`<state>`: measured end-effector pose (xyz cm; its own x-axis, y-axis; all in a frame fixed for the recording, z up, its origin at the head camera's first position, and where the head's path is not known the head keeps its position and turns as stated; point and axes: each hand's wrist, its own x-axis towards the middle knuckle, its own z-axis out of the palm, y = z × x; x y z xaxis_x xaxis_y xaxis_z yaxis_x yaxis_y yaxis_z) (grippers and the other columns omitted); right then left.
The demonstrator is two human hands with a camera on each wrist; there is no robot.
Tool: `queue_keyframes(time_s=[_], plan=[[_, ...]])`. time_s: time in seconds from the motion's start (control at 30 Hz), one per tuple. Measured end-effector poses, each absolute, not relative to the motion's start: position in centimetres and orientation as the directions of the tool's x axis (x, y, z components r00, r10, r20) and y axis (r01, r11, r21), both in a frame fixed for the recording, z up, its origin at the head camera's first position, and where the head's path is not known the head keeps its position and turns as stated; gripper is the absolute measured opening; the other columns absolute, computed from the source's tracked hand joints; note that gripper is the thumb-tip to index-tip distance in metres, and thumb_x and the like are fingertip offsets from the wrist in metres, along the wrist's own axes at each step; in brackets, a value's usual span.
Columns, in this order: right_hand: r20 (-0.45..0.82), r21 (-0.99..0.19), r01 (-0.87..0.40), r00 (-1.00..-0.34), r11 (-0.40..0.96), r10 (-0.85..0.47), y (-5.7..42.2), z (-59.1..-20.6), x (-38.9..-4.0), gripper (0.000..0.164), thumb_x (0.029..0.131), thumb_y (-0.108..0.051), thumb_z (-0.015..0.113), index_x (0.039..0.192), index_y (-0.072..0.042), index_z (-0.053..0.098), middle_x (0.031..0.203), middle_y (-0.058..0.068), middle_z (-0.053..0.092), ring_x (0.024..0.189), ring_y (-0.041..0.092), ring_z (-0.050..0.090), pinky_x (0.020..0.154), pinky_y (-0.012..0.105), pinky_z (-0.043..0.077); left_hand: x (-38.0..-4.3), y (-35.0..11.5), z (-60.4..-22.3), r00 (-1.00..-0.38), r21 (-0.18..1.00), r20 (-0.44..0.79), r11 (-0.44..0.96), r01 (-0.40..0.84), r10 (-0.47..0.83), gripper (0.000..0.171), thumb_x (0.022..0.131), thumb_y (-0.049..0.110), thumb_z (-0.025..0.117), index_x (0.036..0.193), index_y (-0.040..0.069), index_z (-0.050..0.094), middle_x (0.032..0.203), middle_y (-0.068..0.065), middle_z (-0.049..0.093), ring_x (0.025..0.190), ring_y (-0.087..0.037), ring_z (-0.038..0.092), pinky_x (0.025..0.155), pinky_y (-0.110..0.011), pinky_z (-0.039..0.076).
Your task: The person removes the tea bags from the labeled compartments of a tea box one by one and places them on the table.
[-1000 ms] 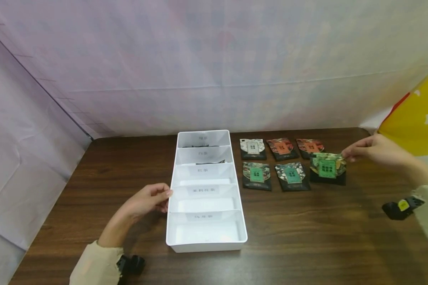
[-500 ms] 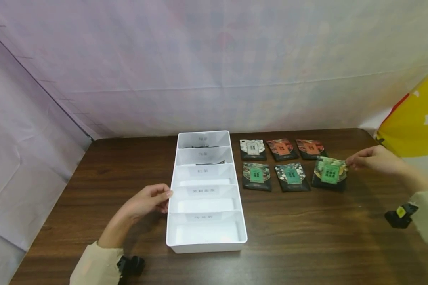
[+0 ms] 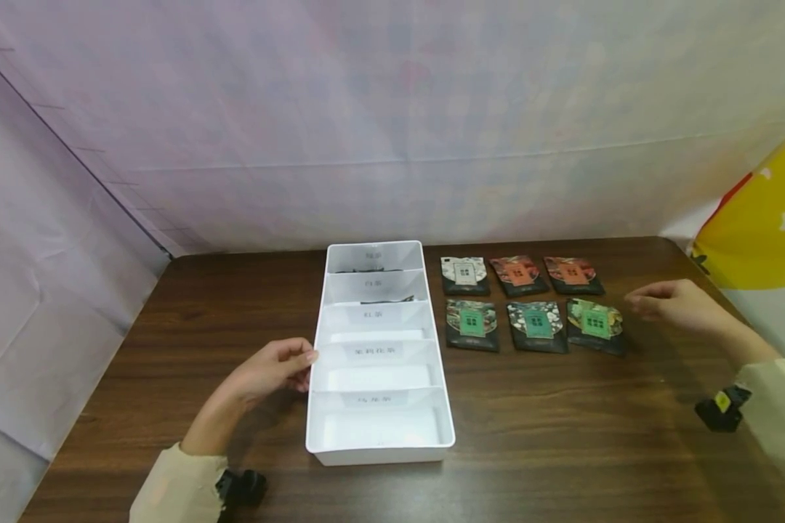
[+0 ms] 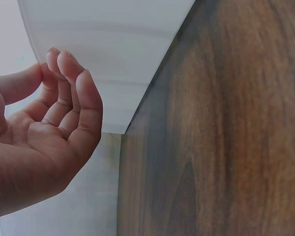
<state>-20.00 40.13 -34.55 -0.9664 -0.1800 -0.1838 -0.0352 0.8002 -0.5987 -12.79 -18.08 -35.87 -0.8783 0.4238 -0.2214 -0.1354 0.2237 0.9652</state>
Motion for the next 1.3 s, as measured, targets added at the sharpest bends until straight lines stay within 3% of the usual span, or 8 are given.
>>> queue_keyframes(time_s=[0.4, 0.73, 0.9, 1.3], plan=[[-0.25, -0.68, -0.041, -0.926, 0.732, -0.284, 37.3, -35.6, -18.0, 0.038, 0.098, -0.012, 0.042, 0.116, 0.02, 0.046, 0.096, 0.019, 0.061, 0.077, 0.014, 0.06, 0.068, 0.032, 0.052, -12.9, -18.1, -36.1, -0.879, 0.965, -0.221, 0.223, -0.135, 0.424, 0.018, 0.095, 0.007, 0.045, 0.09, -0.01, 0.048, 0.069, -0.005, 0.051, 0.065, -0.014, 0.051, 0.062, -0.027, 0.047], [-0.241, -0.66, -0.064, -0.926, 0.749, -0.292, 37.5, -36.4, -17.4, 0.041, 0.099, -0.019, 0.039, 0.119, 0.016, 0.049, 0.113, 0.033, 0.052, 0.088, 0.024, 0.059, 0.069, 0.033, 0.052, -12.9, -18.2, -36.2, -0.877, 0.964, -0.228, 0.227, -0.141, 0.423, 0.017, 0.096, 0.008, 0.045, 0.089, -0.007, 0.049, 0.07, -0.005, 0.051, 0.065, -0.015, 0.051, 0.062, -0.027, 0.047], [-0.246, -0.654, -0.057, -0.927, 0.754, -0.284, 38.0, -36.4, -17.3, 0.041, 0.098, -0.021, 0.042, 0.117, 0.014, 0.052, 0.114, 0.031, 0.053, 0.088, 0.019, 0.059, 0.069, 0.03, 0.052, -12.9, -18.2, -36.2, -0.878, 0.964, -0.224, 0.227, -0.136, 0.423, 0.017, 0.095, 0.008, 0.045, 0.089, -0.007, 0.049, 0.07, -0.005, 0.051, 0.065, -0.014, 0.051, 0.062, -0.027, 0.047], [-0.283, -0.66, -0.015, -0.921, 0.751, -0.267, 38.1, -35.7, -17.8, 0.043, 0.098, -0.025, 0.041, 0.118, 0.012, 0.052, 0.118, 0.031, 0.051, 0.093, 0.027, 0.057, 0.072, 0.034, 0.052, -13.0, -18.2, -36.3, -0.88, 0.961, -0.234, 0.236, -0.145, 0.412, 0.017, 0.096, 0.008, 0.045, 0.089, -0.007, 0.049, 0.069, -0.005, 0.051, 0.064, -0.015, 0.051, 0.062, -0.028, 0.047]])
